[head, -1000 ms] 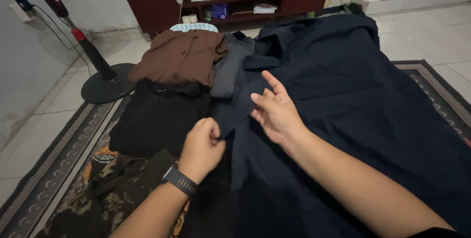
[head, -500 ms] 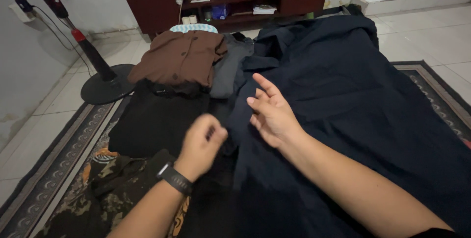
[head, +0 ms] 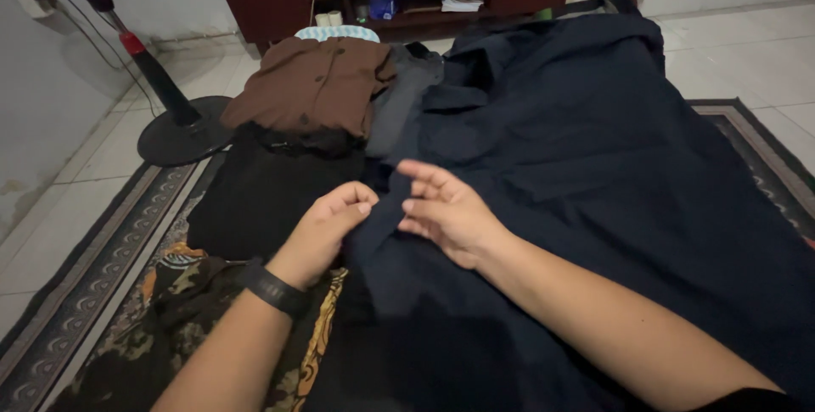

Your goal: The person is folding a camouflage-patterned cloth and a blue shirt on a mattress.

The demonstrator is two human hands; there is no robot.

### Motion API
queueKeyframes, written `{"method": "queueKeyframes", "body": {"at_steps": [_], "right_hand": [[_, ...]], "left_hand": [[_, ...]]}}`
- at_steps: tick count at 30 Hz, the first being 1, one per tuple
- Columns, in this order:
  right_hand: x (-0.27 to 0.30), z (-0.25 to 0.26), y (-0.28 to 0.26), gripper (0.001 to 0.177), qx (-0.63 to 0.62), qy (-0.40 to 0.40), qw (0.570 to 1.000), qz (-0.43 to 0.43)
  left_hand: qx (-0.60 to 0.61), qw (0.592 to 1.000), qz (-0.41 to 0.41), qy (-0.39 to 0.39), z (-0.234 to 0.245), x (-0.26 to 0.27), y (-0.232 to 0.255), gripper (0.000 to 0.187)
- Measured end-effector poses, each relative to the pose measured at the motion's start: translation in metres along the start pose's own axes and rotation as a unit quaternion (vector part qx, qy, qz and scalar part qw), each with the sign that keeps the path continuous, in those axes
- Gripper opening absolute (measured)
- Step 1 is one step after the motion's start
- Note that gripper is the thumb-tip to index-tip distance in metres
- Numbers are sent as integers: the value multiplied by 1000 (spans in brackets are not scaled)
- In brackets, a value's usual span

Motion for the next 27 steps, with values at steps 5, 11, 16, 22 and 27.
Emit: {"method": "queueKeyframes", "body": {"at_steps": [5,11,16,22,27], "right_hand": [[1,2,21,53,62,-9,992,-107],[14,-8,56,66,92,8,988,-125],[17,-9,64,70,125,15,986,-110],[6,1,53,61,94,21,989,-116],[-12,22,20,26,9,60,984,-168]], "left_hand": [[-120,927,343,89,7,4,2,56],[-111,927,326,149,12,-3,-18,51],[-179,952,211,131,27,-4,-62,37],[-216,964,85,132,16,-8,-63,40],[-367,919,86,111,-32,0,-11,57]]}}
Point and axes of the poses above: each hand's wrist, its own x-axis away from the middle knuckle, its own z-axis out of the back of the hand, y = z × x, the point moved 1 cm from there along -x, towards the middle knuckle, and after that the axes turned 9 degrees about -y, right-handed, at the moved point
